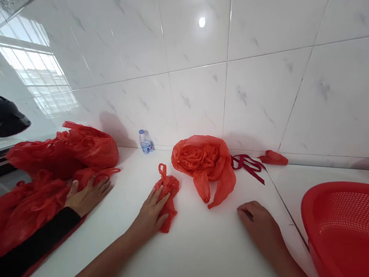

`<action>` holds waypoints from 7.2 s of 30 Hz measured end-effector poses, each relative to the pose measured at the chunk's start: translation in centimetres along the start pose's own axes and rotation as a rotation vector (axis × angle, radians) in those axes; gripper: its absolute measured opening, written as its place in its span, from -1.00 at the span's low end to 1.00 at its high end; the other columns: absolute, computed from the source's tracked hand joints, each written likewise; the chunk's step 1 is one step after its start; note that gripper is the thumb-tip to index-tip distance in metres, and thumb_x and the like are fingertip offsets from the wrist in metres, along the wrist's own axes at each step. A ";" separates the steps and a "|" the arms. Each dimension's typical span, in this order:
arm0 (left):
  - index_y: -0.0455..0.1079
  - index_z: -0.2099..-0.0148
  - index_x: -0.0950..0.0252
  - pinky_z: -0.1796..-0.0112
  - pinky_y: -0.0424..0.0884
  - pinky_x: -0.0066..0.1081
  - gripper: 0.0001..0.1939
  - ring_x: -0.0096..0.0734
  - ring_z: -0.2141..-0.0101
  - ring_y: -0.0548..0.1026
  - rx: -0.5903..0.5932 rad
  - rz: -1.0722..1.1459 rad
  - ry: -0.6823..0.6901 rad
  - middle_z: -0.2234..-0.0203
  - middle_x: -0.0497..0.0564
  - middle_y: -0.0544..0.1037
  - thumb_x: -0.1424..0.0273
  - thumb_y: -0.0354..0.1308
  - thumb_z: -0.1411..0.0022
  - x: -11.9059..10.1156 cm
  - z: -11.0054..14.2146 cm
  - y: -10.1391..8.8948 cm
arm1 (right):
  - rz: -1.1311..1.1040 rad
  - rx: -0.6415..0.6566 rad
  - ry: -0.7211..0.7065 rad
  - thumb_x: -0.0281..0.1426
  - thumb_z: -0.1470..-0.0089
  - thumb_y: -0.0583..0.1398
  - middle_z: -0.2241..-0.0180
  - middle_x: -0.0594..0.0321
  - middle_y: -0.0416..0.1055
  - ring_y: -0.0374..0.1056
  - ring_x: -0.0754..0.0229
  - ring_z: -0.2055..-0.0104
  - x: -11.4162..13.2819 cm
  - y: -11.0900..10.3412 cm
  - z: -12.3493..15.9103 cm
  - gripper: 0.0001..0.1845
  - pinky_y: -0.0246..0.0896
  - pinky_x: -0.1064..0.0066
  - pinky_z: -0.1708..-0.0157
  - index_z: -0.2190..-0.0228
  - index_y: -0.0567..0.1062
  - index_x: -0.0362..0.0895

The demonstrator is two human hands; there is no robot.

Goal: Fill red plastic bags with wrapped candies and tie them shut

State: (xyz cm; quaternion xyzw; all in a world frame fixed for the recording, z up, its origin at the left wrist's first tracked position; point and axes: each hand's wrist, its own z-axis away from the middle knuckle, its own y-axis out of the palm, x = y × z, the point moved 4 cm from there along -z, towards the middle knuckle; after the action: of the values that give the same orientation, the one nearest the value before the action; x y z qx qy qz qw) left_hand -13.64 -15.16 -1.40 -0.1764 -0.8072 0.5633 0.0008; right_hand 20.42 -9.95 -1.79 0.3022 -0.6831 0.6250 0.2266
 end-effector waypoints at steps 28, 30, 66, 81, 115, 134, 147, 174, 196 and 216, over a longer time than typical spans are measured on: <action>0.24 -0.23 0.18 -0.18 0.11 0.02 -0.39 -0.03 -0.28 -0.01 0.002 0.195 -0.053 -0.29 0.09 0.10 0.46 0.14 -0.10 3.4 -2.1 -1.3 | 0.017 0.043 0.118 -0.08 -0.06 0.02 0.17 0.34 0.44 0.36 0.12 0.14 -0.5 0.2 0.1 -0.68 0.24 0.36 0.23 0.38 0.45 0.01; 0.30 -0.18 0.15 -0.17 0.17 -0.06 -0.41 -0.10 -0.26 0.08 -0.031 0.179 -0.103 -0.27 0.04 0.15 0.51 0.14 -0.07 4.9 -2.0 -2.0 | 0.013 0.046 0.118 -0.07 -0.05 0.02 0.18 0.34 0.44 0.36 0.12 0.14 -0.3 0.2 0.1 -0.68 0.24 0.35 0.22 0.38 0.44 0.02; 0.21 -0.14 0.27 -0.08 0.30 -0.06 -0.59 -0.11 -0.19 0.17 -0.315 0.163 0.481 -0.19 0.25 0.18 0.50 0.03 -0.24 -6.4 -5.6 0.2 | 0.289 -0.334 -0.509 -0.54 -0.02 0.06 -0.14 0.00 0.16 0.12 -0.02 -0.17 8.1 5.5 2.7 -0.45 0.11 0.04 -0.10 -0.09 0.29 -0.11; 0.33 -0.07 0.30 -0.03 0.30 -0.10 -0.64 -0.07 -0.07 0.37 -0.413 0.298 -0.117 -0.04 0.19 0.44 0.43 -0.10 -0.27 -3.7 -19.6 -1.2 | 0.124 -0.077 -0.260 -0.46 0.04 0.08 -0.34 0.18 -0.24 -0.35 0.02 -0.36 10.3 9.2 0.0 -0.17 -0.32 -0.01 -0.27 -0.27 -0.02 -0.08; 0.38 0.29 0.26 0.52 0.36 -0.38 -0.79 -0.37 0.58 0.37 -0.354 0.450 -0.240 0.62 -0.11 0.37 0.22 0.07 -0.16 -2.1 -14.7 2.3 | 0.103 -0.047 -0.200 -0.47 0.11 0.08 -0.22 0.08 0.11 -0.06 0.00 -0.28 10.2 8.4 0.0 -0.26 -0.24 0.04 -0.25 -0.17 0.22 -0.14; -0.02 -0.29 0.22 0.10 0.38 -0.03 -0.22 0.06 -0.04 0.33 -0.433 0.440 -0.296 -0.20 0.28 0.13 0.29 0.22 -0.08 -2.8 -14.0 1.9 | 0.142 -0.073 -0.232 -0.47 0.05 0.06 -0.16 0.08 0.20 0.05 0.03 -0.22 10.3 8.3 0.3 -0.38 -0.17 0.11 -0.24 -0.11 0.30 -0.18; 0.36 -0.12 0.23 -0.03 0.27 -0.13 -0.60 -0.13 0.00 0.37 -0.543 0.627 -0.232 0.03 0.14 0.45 0.30 -0.11 -0.32 -2.2 -13.6 1.3 | 0.250 -0.037 -0.265 -0.42 -0.03 0.05 -0.15 0.02 0.21 0.06 0.00 -0.22 10.1 8.6 0.2 -0.46 -0.12 0.07 -0.22 -0.08 0.31 -0.24; 0.45 0.18 0.41 0.23 0.45 -0.23 -0.53 -0.18 0.30 0.57 -0.125 1.576 -0.228 0.32 0.18 0.61 0.06 0.09 -0.16 -3.4 -14.1 4.6 | 0.289 -0.279 -0.188 -0.34 -0.16 -0.01 -0.32 0.06 -0.24 -0.12 -0.12 -0.29 9.2 6.6 -1.4 -0.43 0.01 -0.05 -0.12 -0.20 0.18 -0.10; 0.30 -0.12 0.03 0.30 0.38 -0.33 -0.58 -0.18 0.23 0.53 0.021 0.390 -0.061 0.16 -0.03 0.57 0.35 0.02 -0.21 -5.7 -13.5 3.5 | -0.910 -0.127 0.185 -0.04 -0.04 0.16 0.62 0.36 0.24 0.19 0.26 0.51 6.5 5.3 -1.5 -0.55 0.16 0.40 0.46 0.64 0.26 -0.10; 0.39 0.28 0.26 0.36 0.38 -0.29 -0.73 -0.14 0.33 0.55 0.043 0.257 -0.417 0.35 0.13 0.57 0.23 -0.06 -0.23 -2.6 -14.1 4.3 | -1.419 0.149 0.202 -0.35 0.17 0.39 0.78 0.54 0.10 0.01 0.43 0.71 3.0 0.5 -1.2 -0.79 0.23 0.49 0.54 0.52 0.45 -0.08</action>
State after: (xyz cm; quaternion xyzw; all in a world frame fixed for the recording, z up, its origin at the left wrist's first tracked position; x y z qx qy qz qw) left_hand -7.17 -1.76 0.39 -0.1575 -0.7486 0.6002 -0.2336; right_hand 17.80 -9.16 0.04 0.6284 -0.2536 0.3971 0.6190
